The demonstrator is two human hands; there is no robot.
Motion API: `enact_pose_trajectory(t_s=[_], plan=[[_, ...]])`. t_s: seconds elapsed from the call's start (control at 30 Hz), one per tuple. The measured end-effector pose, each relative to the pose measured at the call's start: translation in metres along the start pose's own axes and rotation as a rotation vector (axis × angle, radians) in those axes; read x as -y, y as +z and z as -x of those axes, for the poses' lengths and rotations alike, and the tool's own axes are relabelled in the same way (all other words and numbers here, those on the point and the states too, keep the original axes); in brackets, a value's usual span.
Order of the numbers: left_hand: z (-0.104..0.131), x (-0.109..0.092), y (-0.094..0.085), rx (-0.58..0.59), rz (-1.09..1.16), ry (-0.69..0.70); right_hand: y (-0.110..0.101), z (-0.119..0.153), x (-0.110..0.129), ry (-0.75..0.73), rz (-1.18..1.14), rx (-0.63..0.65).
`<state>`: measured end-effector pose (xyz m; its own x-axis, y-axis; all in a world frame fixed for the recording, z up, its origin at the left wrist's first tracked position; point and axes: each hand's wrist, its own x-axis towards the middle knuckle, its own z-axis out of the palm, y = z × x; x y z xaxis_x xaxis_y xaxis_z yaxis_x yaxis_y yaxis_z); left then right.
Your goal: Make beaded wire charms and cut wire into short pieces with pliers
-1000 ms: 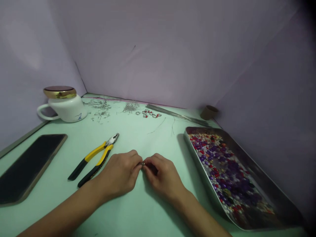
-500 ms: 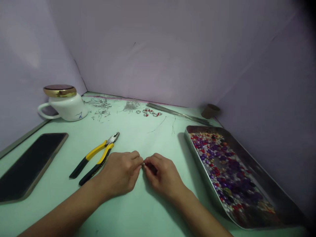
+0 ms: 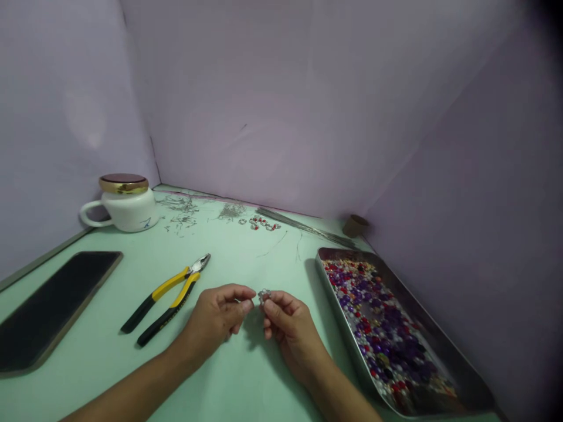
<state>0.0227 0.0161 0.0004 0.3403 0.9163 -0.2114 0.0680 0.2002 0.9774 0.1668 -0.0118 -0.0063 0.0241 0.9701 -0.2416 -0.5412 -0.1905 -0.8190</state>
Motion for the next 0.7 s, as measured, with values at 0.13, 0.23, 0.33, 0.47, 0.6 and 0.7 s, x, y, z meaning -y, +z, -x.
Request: enact_pose_trajectory(t_s=[0.13,0.23,0.33,0.47,0.6,0.7], plan=[[-0.002,0.001,-0.001,0.011,0.031,0.012,0.000,-0.001,-0.002,0.000,0.014,0.016],[-0.002,0.000,-0.001,0.033,0.070,0.036,0.000,0.000,-0.002,-0.005,0.059,0.034],[0.000,-0.001,-0.001,0.056,0.095,0.052,0.000,0.001,-0.003,-0.002,0.082,0.038],[0.000,-0.002,-0.001,0.054,0.094,0.062,0.000,0.000,-0.005,-0.010,0.097,0.015],[-0.001,0.000,-0.001,0.023,0.071,0.038,0.001,-0.001,-0.008,-0.050,0.137,-0.016],[-0.004,0.004,-0.001,0.033,0.060,0.039,0.002,-0.002,-0.011,-0.080,0.164,-0.024]])
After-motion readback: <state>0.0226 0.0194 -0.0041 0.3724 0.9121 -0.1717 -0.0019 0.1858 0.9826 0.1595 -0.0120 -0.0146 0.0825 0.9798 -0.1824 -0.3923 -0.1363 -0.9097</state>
